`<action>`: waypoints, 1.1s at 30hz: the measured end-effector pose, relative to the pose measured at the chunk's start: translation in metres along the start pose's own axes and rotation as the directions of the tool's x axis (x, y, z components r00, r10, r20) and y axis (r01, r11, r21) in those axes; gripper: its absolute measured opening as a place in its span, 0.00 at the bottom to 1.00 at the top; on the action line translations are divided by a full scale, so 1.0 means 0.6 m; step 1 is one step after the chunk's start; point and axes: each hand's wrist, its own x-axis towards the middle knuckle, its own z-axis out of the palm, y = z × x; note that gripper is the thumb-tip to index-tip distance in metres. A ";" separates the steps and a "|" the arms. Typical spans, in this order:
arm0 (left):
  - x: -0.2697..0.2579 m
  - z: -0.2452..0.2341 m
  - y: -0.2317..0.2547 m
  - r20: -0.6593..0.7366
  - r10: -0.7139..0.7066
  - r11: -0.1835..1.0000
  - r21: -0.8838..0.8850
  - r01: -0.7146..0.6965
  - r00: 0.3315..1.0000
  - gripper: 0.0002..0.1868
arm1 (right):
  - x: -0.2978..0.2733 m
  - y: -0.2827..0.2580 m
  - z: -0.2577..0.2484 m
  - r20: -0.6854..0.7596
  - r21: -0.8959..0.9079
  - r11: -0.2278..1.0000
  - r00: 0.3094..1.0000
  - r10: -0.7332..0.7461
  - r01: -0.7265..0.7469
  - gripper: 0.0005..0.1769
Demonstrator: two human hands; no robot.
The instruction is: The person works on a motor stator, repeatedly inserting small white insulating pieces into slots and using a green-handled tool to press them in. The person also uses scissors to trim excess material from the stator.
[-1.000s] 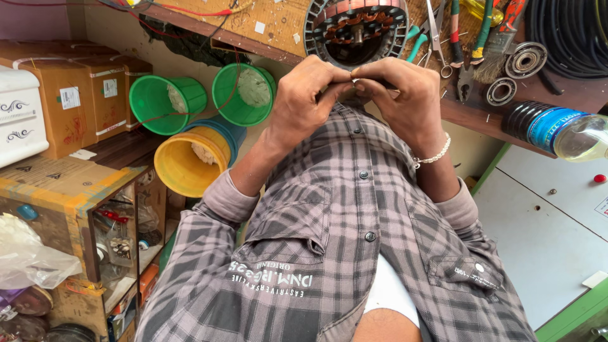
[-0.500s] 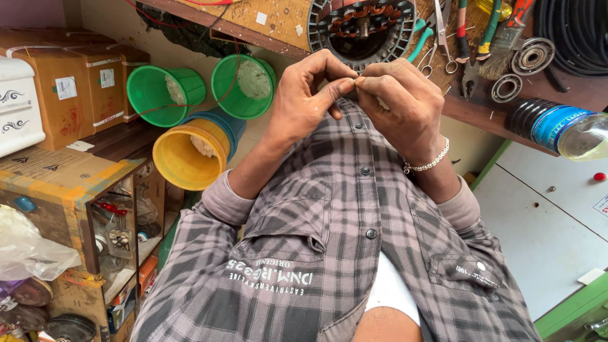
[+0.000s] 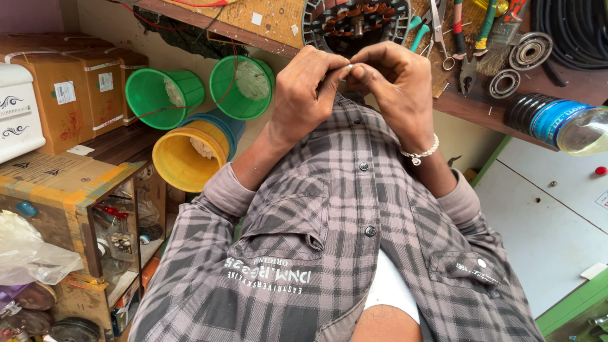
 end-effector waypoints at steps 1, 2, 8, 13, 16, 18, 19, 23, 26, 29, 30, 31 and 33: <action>0.002 0.003 0.000 -0.006 -0.010 1.000 0.008 0.010 1.000 0.05 | 0.001 0.003 0.003 -0.011 0.000 1.000 1.000 -0.001 0.001 0.04; 0.003 0.006 0.000 -0.011 -0.020 1.000 0.015 0.021 1.000 0.05 | 0.001 0.006 0.008 -0.044 -0.030 0.999 0.999 -0.030 0.029 0.04; 0.005 -0.002 0.016 0.073 -0.397 0.872 -0.282 0.401 0.915 0.04 | -0.003 0.010 0.012 -0.062 -0.187 0.935 0.946 -0.318 0.302 0.04; 0.019 -0.034 0.010 0.132 -0.176 0.957 -0.207 0.201 0.975 0.08 | -0.001 0.019 0.007 -0.031 0.009 0.984 0.984 -0.176 0.177 0.06; 0.026 -0.046 0.005 0.200 -0.004 0.984 -0.172 0.039 0.980 0.14 | 0.004 0.027 -0.002 0.008 0.253 0.967 1.000 -0.010 0.008 0.05; 0.030 -0.050 0.001 0.258 0.043 0.976 -0.216 0.014 0.965 0.15 | 0.005 0.029 -0.015 0.128 0.509 0.850 0.989 0.080 -0.135 0.07; 0.031 -0.051 -0.002 0.281 0.051 0.968 -0.249 0.022 0.958 0.14 | 0.005 0.030 -0.019 0.198 0.615 0.759 0.974 0.112 -0.212 0.07; 0.029 -0.049 -0.013 0.385 0.002 0.929 -0.342 0.141 0.923 0.11 | -0.003 0.036 -0.031 0.309 0.633 0.711 0.942 0.131 -0.306 0.09; 0.030 -0.049 -0.025 0.410 0.019 0.932 -0.336 0.132 0.912 0.10 | -0.008 0.039 -0.032 0.338 0.624 0.700 0.928 0.158 -0.347 0.09; 0.038 -0.048 -0.026 0.458 -0.026 0.880 -0.410 0.238 0.888 0.08 | -0.005 0.035 -0.032 0.371 0.567 0.719 0.904 0.213 -0.402 0.10; 0.040 -0.047 -0.022 0.453 -0.044 0.886 -0.395 0.245 0.890 0.08 | -0.002 0.031 -0.034 0.395 0.542 0.726 0.891 0.225 -0.423 0.10; 0.041 -0.042 -0.015 0.449 -0.060 0.890 -0.380 0.251 0.892 0.08 | 0.000 0.027 -0.037 0.416 0.517 0.733 0.878 0.238 -0.443 0.10; 0.041 -0.032 0.002 0.409 -0.117 0.915 -0.309 0.258 0.905 0.08 | 0.002 0.018 -0.043 0.323 0.472 0.831 0.935 0.149 -0.296 0.09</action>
